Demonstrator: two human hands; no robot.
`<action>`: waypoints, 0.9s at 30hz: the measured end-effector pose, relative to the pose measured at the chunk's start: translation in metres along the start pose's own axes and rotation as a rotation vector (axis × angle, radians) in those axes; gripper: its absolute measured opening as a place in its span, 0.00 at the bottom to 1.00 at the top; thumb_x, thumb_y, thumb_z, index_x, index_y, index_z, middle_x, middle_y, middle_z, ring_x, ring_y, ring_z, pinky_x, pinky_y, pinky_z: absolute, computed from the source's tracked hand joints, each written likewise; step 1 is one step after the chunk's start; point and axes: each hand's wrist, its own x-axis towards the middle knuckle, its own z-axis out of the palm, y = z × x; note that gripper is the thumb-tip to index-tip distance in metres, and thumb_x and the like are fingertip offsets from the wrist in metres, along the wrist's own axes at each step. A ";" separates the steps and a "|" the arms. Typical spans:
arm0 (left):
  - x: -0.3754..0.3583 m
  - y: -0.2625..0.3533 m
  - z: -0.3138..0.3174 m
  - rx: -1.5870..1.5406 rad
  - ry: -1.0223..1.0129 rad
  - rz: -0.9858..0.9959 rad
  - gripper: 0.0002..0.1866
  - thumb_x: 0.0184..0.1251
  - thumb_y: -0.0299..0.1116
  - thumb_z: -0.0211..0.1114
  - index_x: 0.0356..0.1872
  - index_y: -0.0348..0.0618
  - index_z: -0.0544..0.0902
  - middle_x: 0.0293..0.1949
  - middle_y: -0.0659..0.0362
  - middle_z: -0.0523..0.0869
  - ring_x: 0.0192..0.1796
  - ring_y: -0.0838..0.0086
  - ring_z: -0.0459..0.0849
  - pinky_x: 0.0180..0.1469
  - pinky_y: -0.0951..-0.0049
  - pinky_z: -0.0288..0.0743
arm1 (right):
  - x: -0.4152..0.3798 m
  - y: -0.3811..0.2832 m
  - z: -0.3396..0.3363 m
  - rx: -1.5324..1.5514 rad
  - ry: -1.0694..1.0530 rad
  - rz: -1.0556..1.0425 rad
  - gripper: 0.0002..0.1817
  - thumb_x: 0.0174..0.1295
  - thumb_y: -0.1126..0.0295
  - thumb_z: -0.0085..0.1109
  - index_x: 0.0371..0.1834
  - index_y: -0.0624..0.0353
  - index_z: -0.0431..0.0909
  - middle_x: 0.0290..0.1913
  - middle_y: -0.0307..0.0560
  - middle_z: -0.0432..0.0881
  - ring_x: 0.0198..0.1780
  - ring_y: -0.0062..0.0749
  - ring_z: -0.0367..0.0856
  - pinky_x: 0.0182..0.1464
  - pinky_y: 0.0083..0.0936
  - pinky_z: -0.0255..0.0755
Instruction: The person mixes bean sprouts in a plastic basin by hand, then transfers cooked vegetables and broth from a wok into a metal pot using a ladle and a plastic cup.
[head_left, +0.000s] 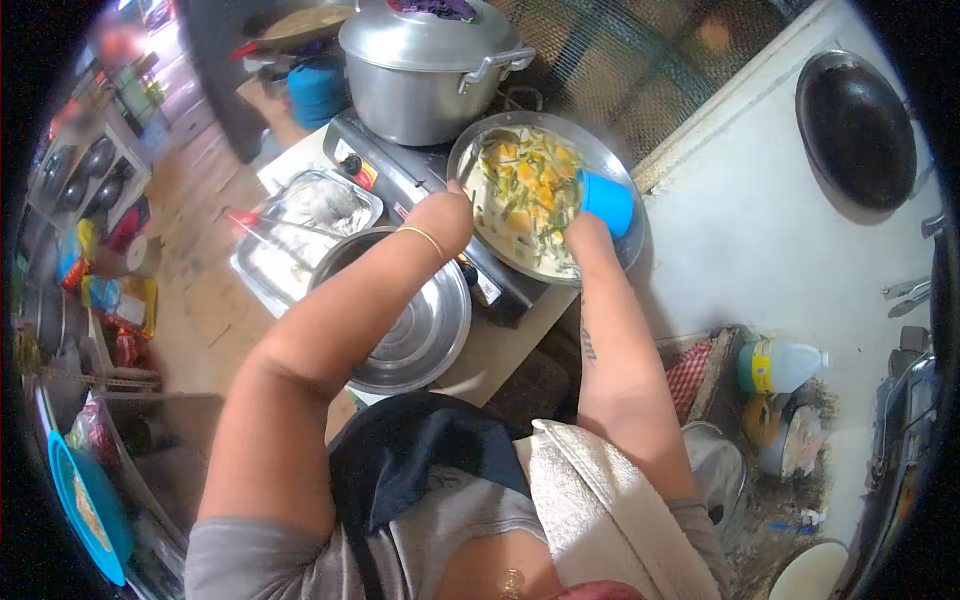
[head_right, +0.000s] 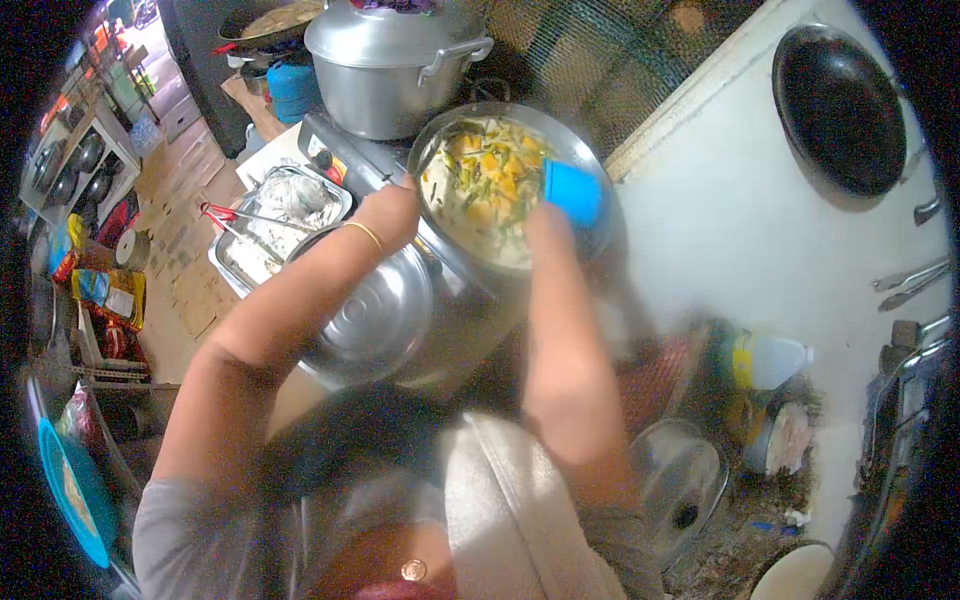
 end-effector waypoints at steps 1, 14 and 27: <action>0.000 0.007 0.002 -0.038 -0.057 0.009 0.28 0.61 0.23 0.51 0.63 0.19 0.63 0.39 0.33 0.84 0.44 0.46 0.86 0.48 0.54 0.80 | 0.004 -0.001 0.002 0.038 -0.018 -0.008 0.11 0.59 0.75 0.51 0.37 0.69 0.83 0.32 0.69 0.84 0.33 0.57 0.86 0.35 0.46 0.80; 0.005 0.062 0.041 0.352 -0.144 0.583 0.11 0.43 0.40 0.76 0.30 0.51 0.91 0.30 0.54 0.89 0.36 0.60 0.88 0.41 0.62 0.82 | 0.065 0.003 0.065 0.574 -0.105 0.077 0.06 0.60 0.79 0.48 0.29 0.68 0.76 0.24 0.59 0.78 0.21 0.43 0.78 0.20 0.41 0.72; -0.032 0.108 0.017 -0.176 -0.009 0.239 0.26 0.57 0.30 0.63 0.52 0.19 0.71 0.34 0.35 0.85 0.40 0.48 0.87 0.44 0.56 0.81 | -0.006 -0.011 -0.010 1.686 -0.007 0.340 0.04 0.69 0.74 0.46 0.39 0.61 0.71 0.32 0.46 0.73 0.25 0.31 0.75 0.19 0.28 0.72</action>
